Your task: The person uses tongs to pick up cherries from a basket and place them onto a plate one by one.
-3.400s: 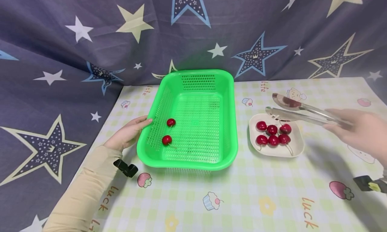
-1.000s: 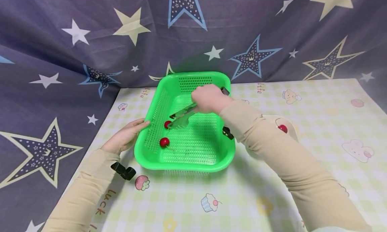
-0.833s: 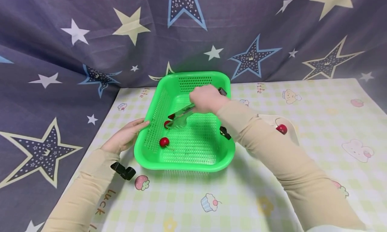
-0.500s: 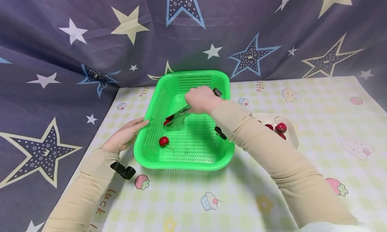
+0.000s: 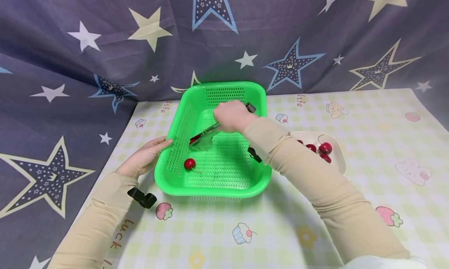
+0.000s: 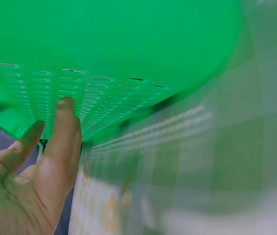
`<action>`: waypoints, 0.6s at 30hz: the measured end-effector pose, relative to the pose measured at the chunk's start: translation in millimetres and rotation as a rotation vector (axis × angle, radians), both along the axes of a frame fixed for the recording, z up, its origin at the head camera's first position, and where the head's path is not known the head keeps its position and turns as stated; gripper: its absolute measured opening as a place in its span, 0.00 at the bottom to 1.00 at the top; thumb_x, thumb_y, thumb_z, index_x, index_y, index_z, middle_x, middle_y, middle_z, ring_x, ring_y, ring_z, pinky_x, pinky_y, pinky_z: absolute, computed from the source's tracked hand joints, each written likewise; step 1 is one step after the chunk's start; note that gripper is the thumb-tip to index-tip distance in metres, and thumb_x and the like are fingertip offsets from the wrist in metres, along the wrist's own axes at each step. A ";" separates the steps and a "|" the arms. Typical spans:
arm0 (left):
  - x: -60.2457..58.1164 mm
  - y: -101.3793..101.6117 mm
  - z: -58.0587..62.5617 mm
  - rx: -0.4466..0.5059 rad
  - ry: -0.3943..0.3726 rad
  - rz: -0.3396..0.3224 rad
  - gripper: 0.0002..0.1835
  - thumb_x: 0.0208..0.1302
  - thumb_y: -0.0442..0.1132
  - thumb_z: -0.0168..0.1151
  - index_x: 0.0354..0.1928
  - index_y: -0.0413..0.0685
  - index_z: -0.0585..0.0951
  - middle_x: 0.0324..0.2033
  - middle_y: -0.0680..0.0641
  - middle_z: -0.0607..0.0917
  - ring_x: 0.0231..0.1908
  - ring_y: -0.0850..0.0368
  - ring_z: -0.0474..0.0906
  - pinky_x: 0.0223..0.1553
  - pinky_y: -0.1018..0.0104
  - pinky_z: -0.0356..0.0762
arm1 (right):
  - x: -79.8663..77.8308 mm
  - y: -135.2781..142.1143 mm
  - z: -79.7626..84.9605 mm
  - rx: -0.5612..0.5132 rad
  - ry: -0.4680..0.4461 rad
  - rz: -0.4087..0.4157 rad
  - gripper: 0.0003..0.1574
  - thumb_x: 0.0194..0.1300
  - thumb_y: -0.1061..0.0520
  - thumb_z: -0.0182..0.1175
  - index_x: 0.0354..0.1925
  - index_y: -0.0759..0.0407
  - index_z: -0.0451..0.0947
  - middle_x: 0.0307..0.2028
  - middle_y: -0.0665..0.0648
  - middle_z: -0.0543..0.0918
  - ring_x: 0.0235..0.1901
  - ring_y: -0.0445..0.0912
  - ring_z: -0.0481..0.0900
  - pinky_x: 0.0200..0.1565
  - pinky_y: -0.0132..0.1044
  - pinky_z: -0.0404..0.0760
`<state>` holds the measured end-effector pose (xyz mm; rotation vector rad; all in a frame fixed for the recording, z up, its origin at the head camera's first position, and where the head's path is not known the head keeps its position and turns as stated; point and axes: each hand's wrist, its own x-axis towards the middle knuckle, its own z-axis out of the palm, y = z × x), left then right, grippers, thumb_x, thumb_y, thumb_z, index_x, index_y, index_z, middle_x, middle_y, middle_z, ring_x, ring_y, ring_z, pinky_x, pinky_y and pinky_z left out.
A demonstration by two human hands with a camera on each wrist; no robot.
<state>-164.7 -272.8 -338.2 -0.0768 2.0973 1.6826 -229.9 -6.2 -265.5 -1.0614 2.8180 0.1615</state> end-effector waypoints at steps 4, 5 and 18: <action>0.3 -0.9 0.4 -0.004 -0.004 0.001 0.40 0.74 0.47 0.43 0.73 0.36 0.34 0.73 0.36 0.33 0.72 0.41 0.25 0.72 0.48 0.29 | -0.3 0.5 -1.2 -0.017 0.005 0.006 0.11 0.61 0.48 0.64 0.36 0.53 0.82 0.32 0.48 0.83 0.31 0.43 0.78 0.38 0.36 0.82; 0.2 -1.1 0.1 -0.005 -0.005 0.002 0.40 0.74 0.47 0.43 0.73 0.36 0.34 0.73 0.36 0.32 0.71 0.41 0.24 0.72 0.48 0.29 | -0.4 0.6 -1.7 -0.019 0.006 0.008 0.11 0.61 0.48 0.64 0.35 0.53 0.82 0.32 0.48 0.83 0.30 0.43 0.77 0.38 0.36 0.81; 0.1 -0.9 0.5 -0.010 -0.001 0.006 0.40 0.74 0.47 0.43 0.72 0.36 0.33 0.72 0.36 0.30 0.71 0.41 0.21 0.71 0.48 0.25 | -3.4 7.7 3.1 -0.039 0.007 -0.015 0.13 0.60 0.46 0.65 0.40 0.52 0.83 0.37 0.50 0.85 0.34 0.46 0.81 0.39 0.42 0.83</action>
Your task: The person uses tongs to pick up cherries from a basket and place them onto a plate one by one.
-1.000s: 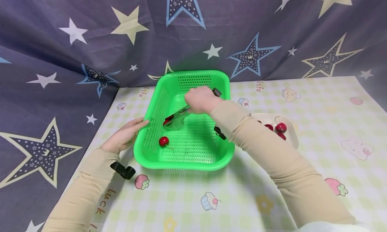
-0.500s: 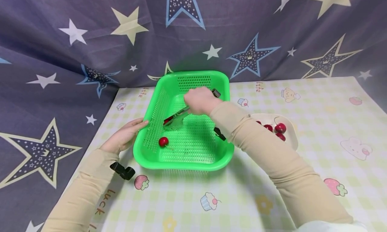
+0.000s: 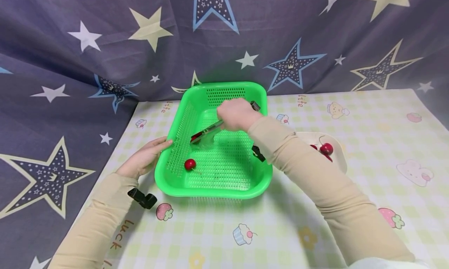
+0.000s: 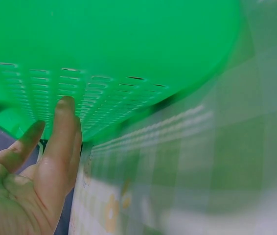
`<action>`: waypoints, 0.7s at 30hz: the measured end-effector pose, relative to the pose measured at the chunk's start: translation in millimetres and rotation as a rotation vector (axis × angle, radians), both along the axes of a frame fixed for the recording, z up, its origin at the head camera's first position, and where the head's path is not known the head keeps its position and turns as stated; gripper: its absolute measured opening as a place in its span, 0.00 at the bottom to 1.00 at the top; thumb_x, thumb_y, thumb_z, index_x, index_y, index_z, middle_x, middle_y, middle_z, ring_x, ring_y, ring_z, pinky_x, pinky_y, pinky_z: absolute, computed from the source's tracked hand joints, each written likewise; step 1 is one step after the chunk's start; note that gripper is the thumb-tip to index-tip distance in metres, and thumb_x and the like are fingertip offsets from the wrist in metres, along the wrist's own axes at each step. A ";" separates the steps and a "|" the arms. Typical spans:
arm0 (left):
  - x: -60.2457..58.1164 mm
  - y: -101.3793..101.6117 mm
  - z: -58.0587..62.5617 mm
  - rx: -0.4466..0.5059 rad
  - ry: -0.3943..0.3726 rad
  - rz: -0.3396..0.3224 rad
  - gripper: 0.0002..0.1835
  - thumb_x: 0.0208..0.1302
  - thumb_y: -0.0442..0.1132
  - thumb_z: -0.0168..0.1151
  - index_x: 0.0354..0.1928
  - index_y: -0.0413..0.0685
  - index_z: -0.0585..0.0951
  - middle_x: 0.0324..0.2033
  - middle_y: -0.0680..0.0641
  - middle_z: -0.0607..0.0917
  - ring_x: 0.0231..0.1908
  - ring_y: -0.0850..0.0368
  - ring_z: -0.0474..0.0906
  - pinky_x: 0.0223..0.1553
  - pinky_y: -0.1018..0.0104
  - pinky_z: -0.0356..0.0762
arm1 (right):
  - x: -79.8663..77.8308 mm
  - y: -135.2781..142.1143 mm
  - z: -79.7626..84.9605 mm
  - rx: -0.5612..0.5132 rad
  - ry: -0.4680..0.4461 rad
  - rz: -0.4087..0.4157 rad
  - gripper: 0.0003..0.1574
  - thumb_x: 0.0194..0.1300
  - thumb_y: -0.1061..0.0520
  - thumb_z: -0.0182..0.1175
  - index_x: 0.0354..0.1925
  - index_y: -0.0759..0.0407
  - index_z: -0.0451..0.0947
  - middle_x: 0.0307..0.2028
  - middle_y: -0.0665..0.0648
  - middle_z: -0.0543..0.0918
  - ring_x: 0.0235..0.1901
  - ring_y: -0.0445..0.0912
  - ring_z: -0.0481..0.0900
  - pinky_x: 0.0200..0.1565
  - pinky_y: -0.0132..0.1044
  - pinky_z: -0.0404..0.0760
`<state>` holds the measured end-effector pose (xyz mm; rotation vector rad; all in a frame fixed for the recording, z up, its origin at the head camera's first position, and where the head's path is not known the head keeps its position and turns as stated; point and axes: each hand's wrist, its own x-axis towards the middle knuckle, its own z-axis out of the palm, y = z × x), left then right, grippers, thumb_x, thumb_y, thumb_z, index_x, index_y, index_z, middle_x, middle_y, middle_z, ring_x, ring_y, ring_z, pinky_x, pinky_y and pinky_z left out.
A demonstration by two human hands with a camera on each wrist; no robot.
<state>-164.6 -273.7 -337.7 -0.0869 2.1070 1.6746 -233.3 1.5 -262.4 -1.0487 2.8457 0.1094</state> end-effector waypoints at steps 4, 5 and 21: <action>-0.9 0.0 0.1 0.003 0.004 -0.001 0.40 0.74 0.47 0.43 0.72 0.36 0.34 0.72 0.36 0.30 0.71 0.41 0.21 0.71 0.48 0.25 | -1.2 4.8 4.4 -0.019 0.004 -0.012 0.13 0.60 0.45 0.64 0.39 0.50 0.84 0.35 0.49 0.85 0.32 0.46 0.81 0.37 0.42 0.83; -1.0 0.0 0.1 0.005 0.004 -0.001 0.40 0.74 0.47 0.43 0.72 0.35 0.34 0.72 0.36 0.31 0.71 0.41 0.21 0.71 0.48 0.25 | -1.5 6.1 5.4 -0.021 0.002 -0.012 0.13 0.61 0.45 0.64 0.39 0.50 0.84 0.35 0.49 0.85 0.32 0.46 0.81 0.36 0.41 0.83; 1.1 -0.3 -0.7 -0.050 -0.022 0.014 0.43 0.73 0.50 0.44 0.72 0.37 0.31 0.72 0.37 0.29 0.71 0.41 0.21 0.72 0.48 0.26 | 3.6 35.1 21.1 -0.102 0.008 -0.041 0.09 0.61 0.49 0.64 0.38 0.48 0.86 0.35 0.50 0.86 0.30 0.47 0.80 0.32 0.41 0.82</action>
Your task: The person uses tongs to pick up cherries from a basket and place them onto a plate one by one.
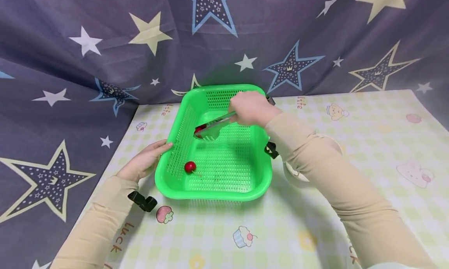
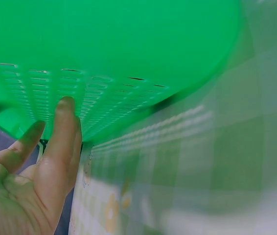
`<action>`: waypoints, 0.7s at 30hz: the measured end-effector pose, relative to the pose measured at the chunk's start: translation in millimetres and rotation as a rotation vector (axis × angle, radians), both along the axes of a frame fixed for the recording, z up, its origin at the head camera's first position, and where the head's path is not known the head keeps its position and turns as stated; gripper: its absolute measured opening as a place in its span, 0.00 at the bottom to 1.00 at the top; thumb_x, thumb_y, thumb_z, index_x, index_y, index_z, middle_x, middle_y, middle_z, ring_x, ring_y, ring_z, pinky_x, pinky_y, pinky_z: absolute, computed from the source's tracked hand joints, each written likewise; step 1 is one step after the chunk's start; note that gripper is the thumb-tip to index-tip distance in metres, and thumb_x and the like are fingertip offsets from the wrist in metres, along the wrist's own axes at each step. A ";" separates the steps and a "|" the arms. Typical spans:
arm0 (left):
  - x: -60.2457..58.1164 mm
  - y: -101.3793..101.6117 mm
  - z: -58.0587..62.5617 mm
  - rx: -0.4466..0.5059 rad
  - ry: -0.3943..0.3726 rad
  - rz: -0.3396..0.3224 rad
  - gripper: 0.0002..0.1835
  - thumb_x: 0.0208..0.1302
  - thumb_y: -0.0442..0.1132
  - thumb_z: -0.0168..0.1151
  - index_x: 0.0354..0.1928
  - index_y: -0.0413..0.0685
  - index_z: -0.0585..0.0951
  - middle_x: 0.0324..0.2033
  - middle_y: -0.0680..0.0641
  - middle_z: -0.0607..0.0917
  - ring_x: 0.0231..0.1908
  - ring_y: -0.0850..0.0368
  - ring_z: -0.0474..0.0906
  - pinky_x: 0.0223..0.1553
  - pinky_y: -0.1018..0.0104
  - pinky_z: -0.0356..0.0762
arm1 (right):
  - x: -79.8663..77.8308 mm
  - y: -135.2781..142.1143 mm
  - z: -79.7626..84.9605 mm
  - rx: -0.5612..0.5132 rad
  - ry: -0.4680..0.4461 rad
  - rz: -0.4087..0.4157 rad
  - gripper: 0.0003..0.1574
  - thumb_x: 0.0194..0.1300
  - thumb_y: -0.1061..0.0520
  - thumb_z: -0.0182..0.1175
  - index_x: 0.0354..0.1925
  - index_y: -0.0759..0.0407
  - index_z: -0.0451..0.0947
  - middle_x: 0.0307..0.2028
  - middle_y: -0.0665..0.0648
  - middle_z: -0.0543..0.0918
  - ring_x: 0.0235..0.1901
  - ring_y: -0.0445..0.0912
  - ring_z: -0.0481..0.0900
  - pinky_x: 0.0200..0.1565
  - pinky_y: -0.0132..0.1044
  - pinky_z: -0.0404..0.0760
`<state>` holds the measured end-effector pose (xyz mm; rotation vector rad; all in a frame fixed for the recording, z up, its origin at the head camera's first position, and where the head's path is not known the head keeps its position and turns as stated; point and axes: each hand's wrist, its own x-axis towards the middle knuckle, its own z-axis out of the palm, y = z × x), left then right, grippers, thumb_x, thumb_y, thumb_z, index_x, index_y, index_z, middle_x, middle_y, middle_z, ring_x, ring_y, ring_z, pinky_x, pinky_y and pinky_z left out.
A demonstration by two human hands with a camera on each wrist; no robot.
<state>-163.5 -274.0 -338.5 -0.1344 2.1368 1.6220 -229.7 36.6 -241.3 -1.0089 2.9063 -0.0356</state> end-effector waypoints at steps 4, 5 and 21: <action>0.0 -1.1 -0.8 0.002 0.003 0.005 0.43 0.73 0.50 0.44 0.72 0.37 0.31 0.72 0.37 0.29 0.71 0.42 0.21 0.72 0.49 0.26 | 1.3 11.7 4.1 -0.019 0.015 -0.001 0.08 0.61 0.50 0.64 0.38 0.47 0.86 0.36 0.50 0.86 0.30 0.48 0.80 0.32 0.43 0.81; -0.2 -1.4 -1.0 0.005 0.005 0.006 0.43 0.73 0.50 0.44 0.72 0.37 0.31 0.72 0.37 0.29 0.71 0.42 0.20 0.72 0.49 0.25 | 1.7 14.7 4.9 -0.026 0.017 -0.004 0.08 0.61 0.51 0.64 0.40 0.47 0.86 0.37 0.50 0.87 0.30 0.48 0.80 0.33 0.43 0.81; -1.0 -3.0 -3.6 0.007 0.017 0.005 0.43 0.73 0.49 0.44 0.72 0.36 0.31 0.72 0.37 0.28 0.70 0.41 0.20 0.71 0.48 0.24 | 19.4 54.7 14.1 -0.060 0.136 0.024 0.13 0.62 0.49 0.64 0.44 0.48 0.85 0.36 0.53 0.87 0.28 0.51 0.81 0.27 0.46 0.79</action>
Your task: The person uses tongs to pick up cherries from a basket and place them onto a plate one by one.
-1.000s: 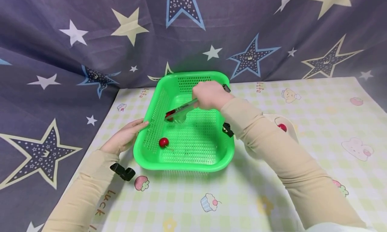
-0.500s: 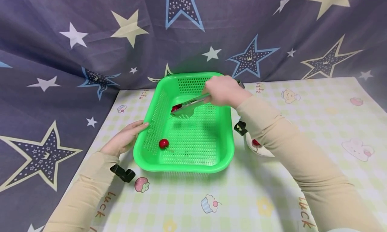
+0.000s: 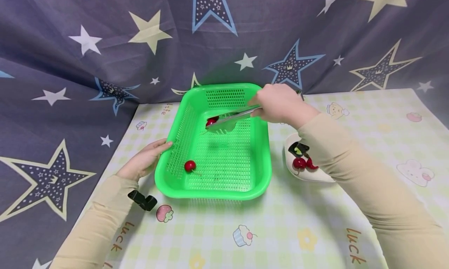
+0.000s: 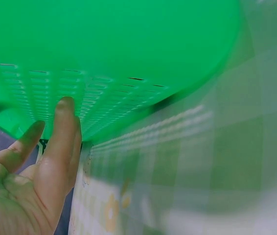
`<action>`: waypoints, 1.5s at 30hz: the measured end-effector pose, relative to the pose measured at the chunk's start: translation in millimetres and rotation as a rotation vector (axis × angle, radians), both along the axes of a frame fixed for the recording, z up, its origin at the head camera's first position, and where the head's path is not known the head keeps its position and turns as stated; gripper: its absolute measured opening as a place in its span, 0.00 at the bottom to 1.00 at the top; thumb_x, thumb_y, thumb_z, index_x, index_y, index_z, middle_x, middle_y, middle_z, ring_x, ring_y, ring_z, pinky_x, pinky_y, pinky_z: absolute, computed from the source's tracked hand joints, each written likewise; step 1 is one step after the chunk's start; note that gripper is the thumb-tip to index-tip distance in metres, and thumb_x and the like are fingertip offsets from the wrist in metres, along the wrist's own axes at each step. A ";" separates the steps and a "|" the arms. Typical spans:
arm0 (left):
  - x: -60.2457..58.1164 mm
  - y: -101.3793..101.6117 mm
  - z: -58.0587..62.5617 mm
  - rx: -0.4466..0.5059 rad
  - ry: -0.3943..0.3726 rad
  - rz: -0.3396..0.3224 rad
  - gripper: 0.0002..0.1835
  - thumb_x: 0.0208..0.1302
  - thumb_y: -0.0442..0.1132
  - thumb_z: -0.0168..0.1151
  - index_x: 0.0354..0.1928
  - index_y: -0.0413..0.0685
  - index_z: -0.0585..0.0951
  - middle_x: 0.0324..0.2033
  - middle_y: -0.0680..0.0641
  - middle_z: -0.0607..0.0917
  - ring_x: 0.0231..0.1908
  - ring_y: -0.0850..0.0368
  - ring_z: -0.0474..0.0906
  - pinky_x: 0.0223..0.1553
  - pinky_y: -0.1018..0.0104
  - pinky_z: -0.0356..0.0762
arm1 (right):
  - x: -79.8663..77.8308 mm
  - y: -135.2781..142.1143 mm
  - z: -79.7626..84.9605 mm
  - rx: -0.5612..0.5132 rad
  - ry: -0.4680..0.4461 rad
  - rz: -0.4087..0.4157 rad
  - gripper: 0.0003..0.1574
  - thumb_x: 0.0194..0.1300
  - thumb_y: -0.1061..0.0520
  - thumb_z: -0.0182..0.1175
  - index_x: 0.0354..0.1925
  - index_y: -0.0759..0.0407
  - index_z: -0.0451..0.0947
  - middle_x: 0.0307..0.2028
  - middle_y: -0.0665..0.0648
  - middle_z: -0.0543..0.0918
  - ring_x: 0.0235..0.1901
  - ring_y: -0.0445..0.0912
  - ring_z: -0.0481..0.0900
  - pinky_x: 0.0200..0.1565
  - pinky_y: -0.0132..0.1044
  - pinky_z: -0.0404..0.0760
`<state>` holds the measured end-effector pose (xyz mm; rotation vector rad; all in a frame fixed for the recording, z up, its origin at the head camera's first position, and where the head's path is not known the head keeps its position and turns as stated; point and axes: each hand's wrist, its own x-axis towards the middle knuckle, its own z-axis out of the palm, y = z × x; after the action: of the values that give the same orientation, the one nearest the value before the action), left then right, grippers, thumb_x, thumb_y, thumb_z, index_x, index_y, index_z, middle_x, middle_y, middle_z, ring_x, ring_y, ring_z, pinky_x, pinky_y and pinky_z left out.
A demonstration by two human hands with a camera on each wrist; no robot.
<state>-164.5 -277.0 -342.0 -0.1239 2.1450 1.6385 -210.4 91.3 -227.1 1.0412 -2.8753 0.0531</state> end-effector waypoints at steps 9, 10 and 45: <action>-0.8 0.7 0.0 0.020 -0.004 -0.004 0.42 0.74 0.49 0.43 0.72 0.36 0.31 0.72 0.37 0.28 0.70 0.41 0.20 0.71 0.48 0.24 | 8.1 26.8 -4.7 -0.076 0.046 -0.002 0.09 0.59 0.54 0.65 0.40 0.52 0.85 0.29 0.54 0.86 0.24 0.51 0.78 0.24 0.47 0.76; -0.6 0.6 0.3 0.014 -0.006 -0.002 0.42 0.74 0.49 0.44 0.72 0.36 0.31 0.72 0.37 0.28 0.70 0.41 0.19 0.71 0.48 0.23 | 9.1 30.5 -5.4 -0.088 0.057 0.002 0.05 0.59 0.54 0.66 0.36 0.51 0.85 0.25 0.53 0.84 0.22 0.50 0.76 0.22 0.46 0.75; 0.2 1.0 -0.6 0.032 0.010 -0.023 0.41 0.74 0.50 0.44 0.73 0.36 0.36 0.73 0.35 0.35 0.72 0.39 0.27 0.72 0.46 0.31 | 38.3 135.9 -37.3 -0.284 0.277 0.075 0.15 0.46 0.60 0.74 0.36 0.62 0.86 0.28 0.60 0.87 0.15 0.43 0.76 0.19 0.42 0.74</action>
<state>-164.3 -276.0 -342.6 -0.0805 2.1193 1.6623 -172.0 227.2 -264.5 1.0099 -2.4914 0.2889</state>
